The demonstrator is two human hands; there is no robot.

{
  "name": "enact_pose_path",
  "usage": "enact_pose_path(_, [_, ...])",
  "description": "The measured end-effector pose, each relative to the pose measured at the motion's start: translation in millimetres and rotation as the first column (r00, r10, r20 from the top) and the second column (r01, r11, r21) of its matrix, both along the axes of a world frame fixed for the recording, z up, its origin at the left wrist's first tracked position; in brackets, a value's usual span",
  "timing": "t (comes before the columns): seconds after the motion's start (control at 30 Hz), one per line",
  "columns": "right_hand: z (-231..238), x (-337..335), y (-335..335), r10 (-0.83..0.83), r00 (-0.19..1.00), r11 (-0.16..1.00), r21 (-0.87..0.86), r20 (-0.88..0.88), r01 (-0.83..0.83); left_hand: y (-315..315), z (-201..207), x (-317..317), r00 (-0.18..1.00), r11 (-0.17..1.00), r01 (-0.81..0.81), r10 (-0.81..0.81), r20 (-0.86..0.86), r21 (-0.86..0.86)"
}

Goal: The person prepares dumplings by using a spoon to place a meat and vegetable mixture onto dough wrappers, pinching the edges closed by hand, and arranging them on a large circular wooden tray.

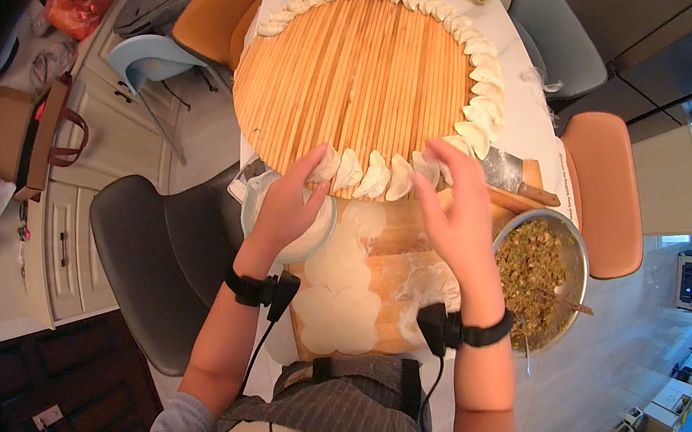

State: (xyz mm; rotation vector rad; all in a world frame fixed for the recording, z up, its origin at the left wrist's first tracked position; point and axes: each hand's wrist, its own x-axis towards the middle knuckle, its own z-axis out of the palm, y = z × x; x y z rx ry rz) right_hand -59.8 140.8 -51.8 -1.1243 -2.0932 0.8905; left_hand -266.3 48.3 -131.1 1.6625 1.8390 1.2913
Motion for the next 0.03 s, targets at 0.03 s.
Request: enact_pose_path(0.03, [-0.1, 0.8, 0.7, -0.005, 1.000, 1.000, 0.002, -0.004, 0.005, 0.3, -1.4, 0.5, 1.000, 0.999, 0.009, -0.008, 0.026, -0.036])
